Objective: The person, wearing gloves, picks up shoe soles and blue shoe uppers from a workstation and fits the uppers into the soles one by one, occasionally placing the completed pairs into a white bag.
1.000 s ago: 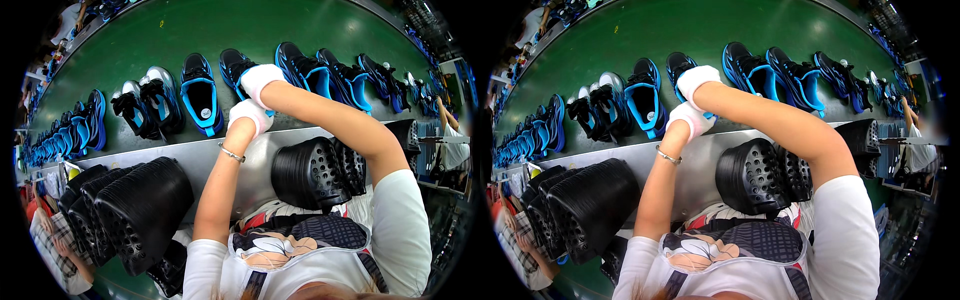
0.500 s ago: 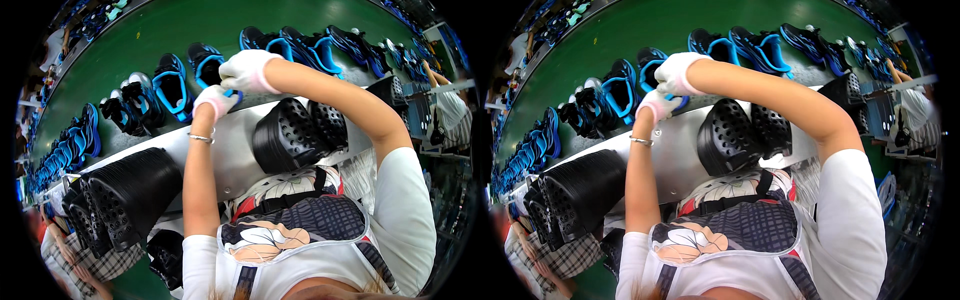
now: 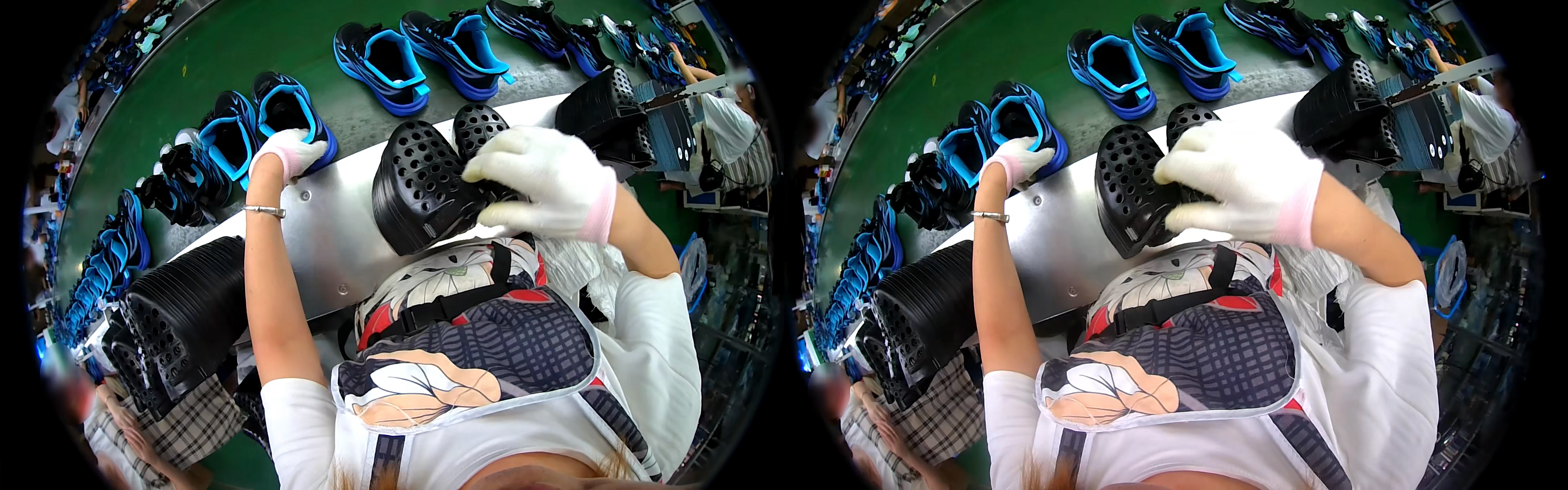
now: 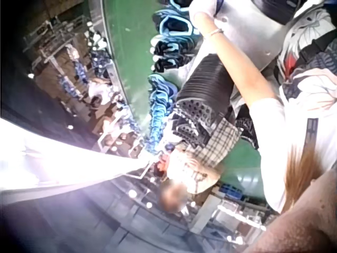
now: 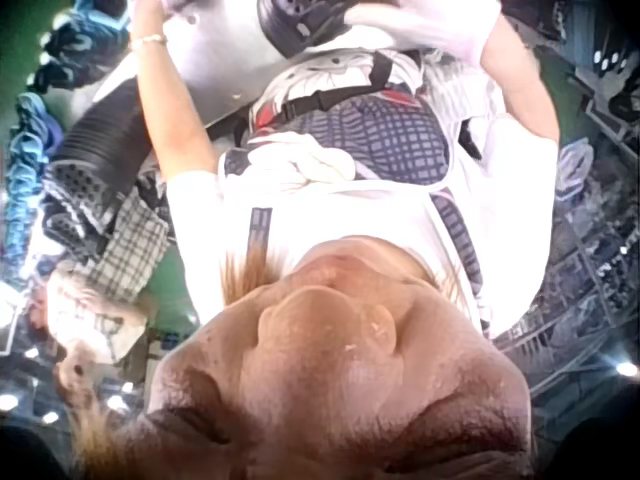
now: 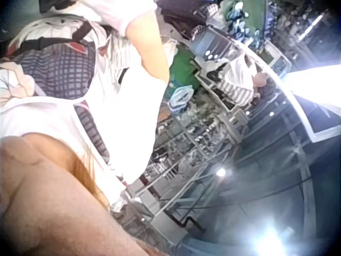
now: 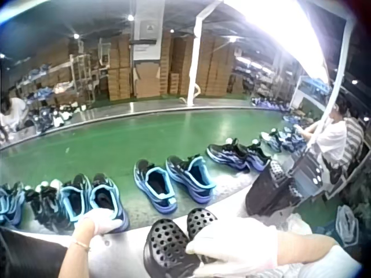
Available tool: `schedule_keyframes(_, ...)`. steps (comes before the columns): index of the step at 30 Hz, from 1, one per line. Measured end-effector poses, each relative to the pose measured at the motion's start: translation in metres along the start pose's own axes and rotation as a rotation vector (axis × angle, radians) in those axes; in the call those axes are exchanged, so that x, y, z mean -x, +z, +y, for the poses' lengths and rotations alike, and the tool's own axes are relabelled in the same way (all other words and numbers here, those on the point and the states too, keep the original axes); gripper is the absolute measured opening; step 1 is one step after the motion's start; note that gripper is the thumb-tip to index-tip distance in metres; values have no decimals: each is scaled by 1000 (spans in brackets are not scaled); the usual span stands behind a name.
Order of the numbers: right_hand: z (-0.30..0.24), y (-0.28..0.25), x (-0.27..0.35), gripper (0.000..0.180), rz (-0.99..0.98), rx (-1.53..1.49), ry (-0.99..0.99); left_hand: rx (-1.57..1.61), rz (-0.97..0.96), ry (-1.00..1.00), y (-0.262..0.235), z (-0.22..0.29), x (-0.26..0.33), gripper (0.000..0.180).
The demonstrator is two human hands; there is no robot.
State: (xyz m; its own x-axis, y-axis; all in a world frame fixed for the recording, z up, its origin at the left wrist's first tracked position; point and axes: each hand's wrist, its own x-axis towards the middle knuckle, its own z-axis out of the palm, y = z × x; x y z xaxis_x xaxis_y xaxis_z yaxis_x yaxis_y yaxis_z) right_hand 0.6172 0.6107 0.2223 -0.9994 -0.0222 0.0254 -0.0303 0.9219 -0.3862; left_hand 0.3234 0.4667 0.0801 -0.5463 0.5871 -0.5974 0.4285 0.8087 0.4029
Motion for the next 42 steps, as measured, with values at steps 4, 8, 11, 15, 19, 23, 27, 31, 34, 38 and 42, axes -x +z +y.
schedule_keyframes(4,0,19,-1,34,27,15,-62,-37,66,14,5,1,-1,41)
schedule_keyframes(8,4,19,-4,34,-34,8,-33,43,102,31,12,-6,-2,39)
schedule_keyframes(11,7,16,-10,29,-45,-13,-100,86,183,48,20,-16,-2,41)
schedule_keyframes(15,11,12,-12,31,-107,-22,-92,-86,479,165,25,-20,9,57)
schedule_keyframes(19,6,-13,0,30,-23,-39,-58,46,858,266,18,4,41,56)
schedule_keyframes(23,-5,-39,2,29,74,-79,-80,828,365,527,12,39,86,58)
schedule_keyframes(27,-19,-37,-10,33,214,-106,-251,1616,-411,789,40,68,110,70)
schedule_keyframes(31,-8,-22,-22,36,263,-187,-279,1740,-436,859,36,80,114,69)
schedule_keyframes(34,-4,-13,-31,47,174,-229,-10,1708,-70,833,40,80,112,54)
schedule_keyframes(38,-5,-3,-48,55,39,-257,180,1674,290,820,46,79,106,43)
schedule_keyframes(42,0,7,-58,50,78,-226,158,1711,385,811,50,74,91,39)
